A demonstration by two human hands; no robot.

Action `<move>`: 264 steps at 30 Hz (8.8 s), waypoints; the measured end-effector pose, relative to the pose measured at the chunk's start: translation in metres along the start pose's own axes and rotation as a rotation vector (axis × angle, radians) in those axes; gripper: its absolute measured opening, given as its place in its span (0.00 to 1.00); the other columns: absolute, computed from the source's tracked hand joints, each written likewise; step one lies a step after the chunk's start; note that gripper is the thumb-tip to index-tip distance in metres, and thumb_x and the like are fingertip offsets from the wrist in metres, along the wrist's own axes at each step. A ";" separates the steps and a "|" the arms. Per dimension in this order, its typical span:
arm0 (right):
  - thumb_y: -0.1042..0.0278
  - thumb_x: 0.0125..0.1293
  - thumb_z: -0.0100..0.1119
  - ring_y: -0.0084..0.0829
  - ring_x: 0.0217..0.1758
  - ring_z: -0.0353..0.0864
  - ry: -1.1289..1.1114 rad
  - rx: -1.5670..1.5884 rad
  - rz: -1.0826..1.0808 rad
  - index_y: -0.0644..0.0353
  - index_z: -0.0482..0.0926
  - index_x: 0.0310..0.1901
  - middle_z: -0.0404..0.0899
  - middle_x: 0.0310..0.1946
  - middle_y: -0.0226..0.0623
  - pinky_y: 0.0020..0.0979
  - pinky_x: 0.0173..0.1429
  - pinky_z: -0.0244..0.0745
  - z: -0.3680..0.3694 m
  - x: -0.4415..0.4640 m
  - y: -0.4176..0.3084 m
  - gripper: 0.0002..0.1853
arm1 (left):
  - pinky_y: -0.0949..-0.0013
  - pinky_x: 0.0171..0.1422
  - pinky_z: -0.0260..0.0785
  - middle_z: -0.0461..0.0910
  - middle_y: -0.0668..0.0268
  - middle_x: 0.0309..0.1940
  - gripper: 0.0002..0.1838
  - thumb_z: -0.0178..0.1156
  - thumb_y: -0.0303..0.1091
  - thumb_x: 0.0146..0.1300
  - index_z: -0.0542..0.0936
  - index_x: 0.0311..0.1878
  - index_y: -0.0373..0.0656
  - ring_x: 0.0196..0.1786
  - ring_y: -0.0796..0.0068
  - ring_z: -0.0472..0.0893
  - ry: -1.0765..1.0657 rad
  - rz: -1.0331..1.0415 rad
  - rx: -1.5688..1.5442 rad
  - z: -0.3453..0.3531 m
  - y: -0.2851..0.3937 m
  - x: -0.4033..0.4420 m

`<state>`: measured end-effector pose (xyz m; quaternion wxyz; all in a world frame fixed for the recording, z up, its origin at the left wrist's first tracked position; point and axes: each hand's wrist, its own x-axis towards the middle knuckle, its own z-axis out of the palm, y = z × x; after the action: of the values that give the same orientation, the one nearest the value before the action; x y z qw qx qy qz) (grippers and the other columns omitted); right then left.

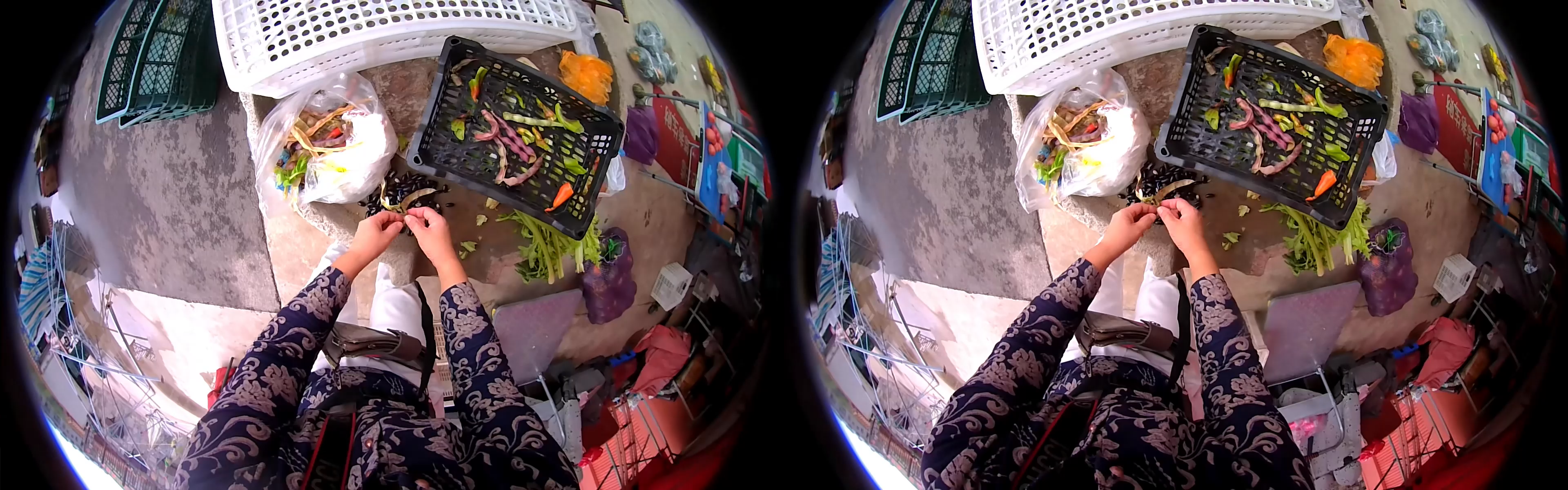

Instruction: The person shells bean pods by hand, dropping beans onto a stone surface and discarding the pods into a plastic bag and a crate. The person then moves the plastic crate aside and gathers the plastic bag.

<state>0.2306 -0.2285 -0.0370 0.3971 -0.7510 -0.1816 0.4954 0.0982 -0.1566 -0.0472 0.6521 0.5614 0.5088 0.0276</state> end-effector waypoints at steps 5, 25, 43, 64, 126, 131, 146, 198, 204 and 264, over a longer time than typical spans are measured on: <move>0.70 0.56 0.60 0.28 0.27 0.78 0.045 -0.136 -0.097 0.64 0.79 0.34 0.80 0.25 0.38 0.29 0.35 0.74 0.008 0.000 -0.004 0.07 | 0.74 0.35 0.71 0.81 0.64 0.27 0.14 0.66 0.36 0.54 0.78 0.36 0.35 0.29 0.81 0.78 -0.017 0.022 0.139 -0.001 0.005 0.002; 0.67 0.60 0.56 0.26 0.31 0.77 0.116 -0.035 -0.001 0.65 0.78 0.37 0.80 0.28 0.37 0.29 0.39 0.73 0.006 0.012 0.016 0.09 | 0.76 0.31 0.73 0.77 0.67 0.36 0.09 0.50 0.33 0.66 0.71 0.45 0.40 0.32 0.77 0.80 -0.185 -0.315 -0.361 0.004 0.009 0.023; 0.76 0.65 0.43 0.28 0.17 0.75 0.118 0.311 -0.314 0.63 0.72 0.45 0.76 0.25 0.40 0.28 0.25 0.72 0.084 0.002 -0.184 0.09 | 0.73 0.34 0.71 0.79 0.58 0.25 0.06 0.54 0.25 0.61 0.73 0.39 0.33 0.28 0.74 0.80 0.136 0.319 0.277 -0.163 0.156 -0.048; 0.64 0.59 0.57 0.38 0.38 0.82 -0.111 -0.082 -0.182 0.65 0.79 0.41 0.81 0.35 0.45 0.32 0.44 0.75 -0.035 -0.015 -0.091 0.13 | 0.57 0.58 0.64 0.70 0.53 0.53 0.25 0.60 0.32 0.51 0.71 0.54 0.38 0.56 0.54 0.69 0.216 0.339 1.149 -0.097 0.115 0.060; 0.72 0.52 0.60 0.44 0.39 0.78 0.313 -1.041 -0.307 0.60 0.72 0.43 0.78 0.36 0.41 0.40 0.41 0.74 -0.188 0.099 -0.105 0.16 | 0.59 0.57 0.65 0.75 0.52 0.46 0.10 0.57 0.24 0.53 0.79 0.40 0.42 0.52 0.52 0.72 0.165 0.674 0.519 0.003 0.162 0.036; 0.78 0.60 0.51 0.27 0.30 0.78 -0.038 0.142 -0.104 0.67 0.71 0.38 0.78 0.31 0.35 0.28 0.36 0.74 -0.183 0.058 -0.120 0.05 | 0.76 0.48 0.68 0.78 0.64 0.44 0.13 0.58 0.28 0.59 0.76 0.48 0.37 0.43 0.78 0.76 -0.070 0.227 -0.060 0.030 0.160 0.038; 0.68 0.56 0.64 0.24 0.39 0.75 0.142 0.332 -0.204 0.63 0.76 0.41 0.77 0.40 0.35 0.27 0.44 0.72 -0.053 -0.001 -0.061 0.13 | 0.77 0.43 0.72 0.79 0.67 0.32 0.07 0.56 0.23 0.61 0.72 0.42 0.35 0.38 0.80 0.79 0.003 0.152 -0.101 -0.009 0.096 0.016; 0.83 0.54 0.53 0.29 0.36 0.79 -0.108 -0.027 -0.681 0.64 0.70 0.46 0.72 0.46 0.40 0.26 0.39 0.74 -0.023 -0.029 -0.150 0.16 | 0.78 0.43 0.69 0.77 0.71 0.38 0.13 0.54 0.28 0.64 0.73 0.52 0.41 0.39 0.82 0.75 -0.284 0.142 -0.348 -0.068 0.106 -0.016; 0.61 0.57 0.59 0.40 0.33 0.80 0.489 -0.658 -0.187 0.62 0.75 0.39 0.79 0.32 0.43 0.38 0.39 0.74 -0.129 0.028 -0.135 0.13 | 0.71 0.41 0.71 0.79 0.64 0.35 0.11 0.51 0.19 0.59 0.76 0.44 0.40 0.36 0.70 0.78 0.218 0.466 0.273 -0.153 0.129 0.001; 0.62 0.64 0.54 0.20 0.41 0.75 -0.189 0.522 0.230 0.60 0.73 0.51 0.77 0.41 0.28 0.26 0.52 0.67 0.000 -0.012 -0.001 0.17 | 0.74 0.39 0.71 0.76 0.62 0.36 0.14 0.52 0.23 0.62 0.67 0.52 0.37 0.36 0.73 0.77 -0.265 -0.509 -0.797 -0.004 0.003 0.015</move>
<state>0.2255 -0.2360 -0.0283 0.4993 -0.5897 0.0018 0.6348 0.1041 -0.1436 -0.0542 0.8614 0.1248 0.4922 -0.0116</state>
